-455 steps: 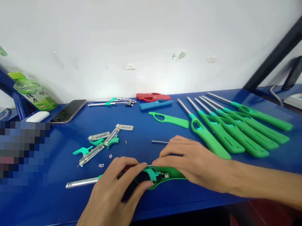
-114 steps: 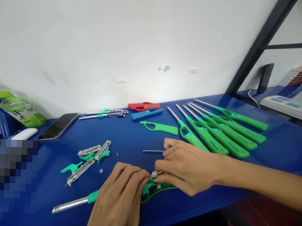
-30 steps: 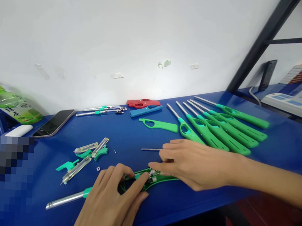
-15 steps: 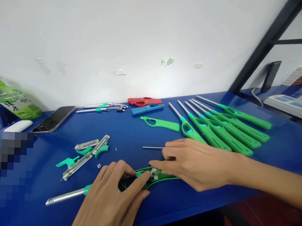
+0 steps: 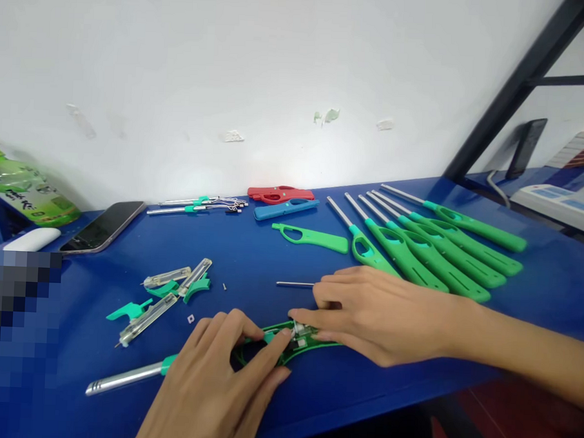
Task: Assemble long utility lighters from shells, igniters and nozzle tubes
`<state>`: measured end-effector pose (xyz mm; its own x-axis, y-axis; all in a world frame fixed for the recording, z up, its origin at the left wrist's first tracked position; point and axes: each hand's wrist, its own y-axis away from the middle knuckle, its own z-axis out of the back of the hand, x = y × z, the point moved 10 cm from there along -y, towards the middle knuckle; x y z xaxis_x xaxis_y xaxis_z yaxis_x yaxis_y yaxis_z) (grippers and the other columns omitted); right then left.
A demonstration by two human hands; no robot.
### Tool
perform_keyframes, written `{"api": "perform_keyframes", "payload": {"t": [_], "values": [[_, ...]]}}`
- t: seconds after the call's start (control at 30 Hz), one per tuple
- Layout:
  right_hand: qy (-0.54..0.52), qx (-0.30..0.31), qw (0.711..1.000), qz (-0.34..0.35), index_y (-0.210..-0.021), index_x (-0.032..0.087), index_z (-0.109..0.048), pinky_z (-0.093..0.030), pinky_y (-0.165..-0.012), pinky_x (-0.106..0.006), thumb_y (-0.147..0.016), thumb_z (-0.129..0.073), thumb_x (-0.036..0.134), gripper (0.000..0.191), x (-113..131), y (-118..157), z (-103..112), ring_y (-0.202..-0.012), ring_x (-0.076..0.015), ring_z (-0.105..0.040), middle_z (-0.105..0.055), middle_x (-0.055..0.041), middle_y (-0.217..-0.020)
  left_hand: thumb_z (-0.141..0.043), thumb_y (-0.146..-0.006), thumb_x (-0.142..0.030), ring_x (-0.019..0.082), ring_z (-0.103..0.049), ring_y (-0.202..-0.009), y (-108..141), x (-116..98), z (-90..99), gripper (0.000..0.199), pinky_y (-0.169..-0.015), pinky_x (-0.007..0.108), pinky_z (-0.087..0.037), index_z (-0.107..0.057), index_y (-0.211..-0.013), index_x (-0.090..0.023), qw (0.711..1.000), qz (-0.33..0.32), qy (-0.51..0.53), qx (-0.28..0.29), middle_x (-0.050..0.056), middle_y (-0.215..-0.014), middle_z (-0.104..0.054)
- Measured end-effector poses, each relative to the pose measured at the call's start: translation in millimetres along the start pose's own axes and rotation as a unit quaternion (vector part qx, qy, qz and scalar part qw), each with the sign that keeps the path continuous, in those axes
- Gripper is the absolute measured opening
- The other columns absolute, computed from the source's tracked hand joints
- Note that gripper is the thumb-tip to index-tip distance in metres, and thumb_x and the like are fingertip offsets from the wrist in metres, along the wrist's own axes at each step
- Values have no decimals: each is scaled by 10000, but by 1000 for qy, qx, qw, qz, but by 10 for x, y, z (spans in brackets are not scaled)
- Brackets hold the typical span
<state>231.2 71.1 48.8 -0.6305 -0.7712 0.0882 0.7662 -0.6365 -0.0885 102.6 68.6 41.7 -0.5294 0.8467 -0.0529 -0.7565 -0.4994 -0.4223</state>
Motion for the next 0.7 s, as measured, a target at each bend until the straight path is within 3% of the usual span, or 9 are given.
{"api": "perform_keyframes", "payload": {"t": [0.33,0.43,0.7], "values": [[28,-11,999,24,-1366,185,-651,-465,-714,-348,-1085,-532,289,323,1,-32,37,-848,-207,-634,-673,-77,-1117,-574,-1033,-228,205,-565,-833,-39,-1,25,280,-695,352,-514,-609,-1309,-261,1000,3,16,-6,54,-1018,-546],[43,-17,998,36,-1366,179,-645,-453,-699,-350,-1061,-556,233,322,22,-20,38,-817,-202,-627,-687,-68,-1092,-573,-1035,-244,207,-564,-830,-47,4,19,270,-685,349,-513,-614,-1301,-266,1000,6,19,-7,53,-1013,-545],[39,-37,998,38,-1311,180,-667,-400,-680,-320,-1090,-528,271,277,37,-9,77,-781,-177,-559,-645,-69,-1074,-582,-1028,-240,206,-565,-821,-19,12,4,289,-694,353,-513,-624,-1312,-275,1000,14,24,4,46,-1012,-547]]}}
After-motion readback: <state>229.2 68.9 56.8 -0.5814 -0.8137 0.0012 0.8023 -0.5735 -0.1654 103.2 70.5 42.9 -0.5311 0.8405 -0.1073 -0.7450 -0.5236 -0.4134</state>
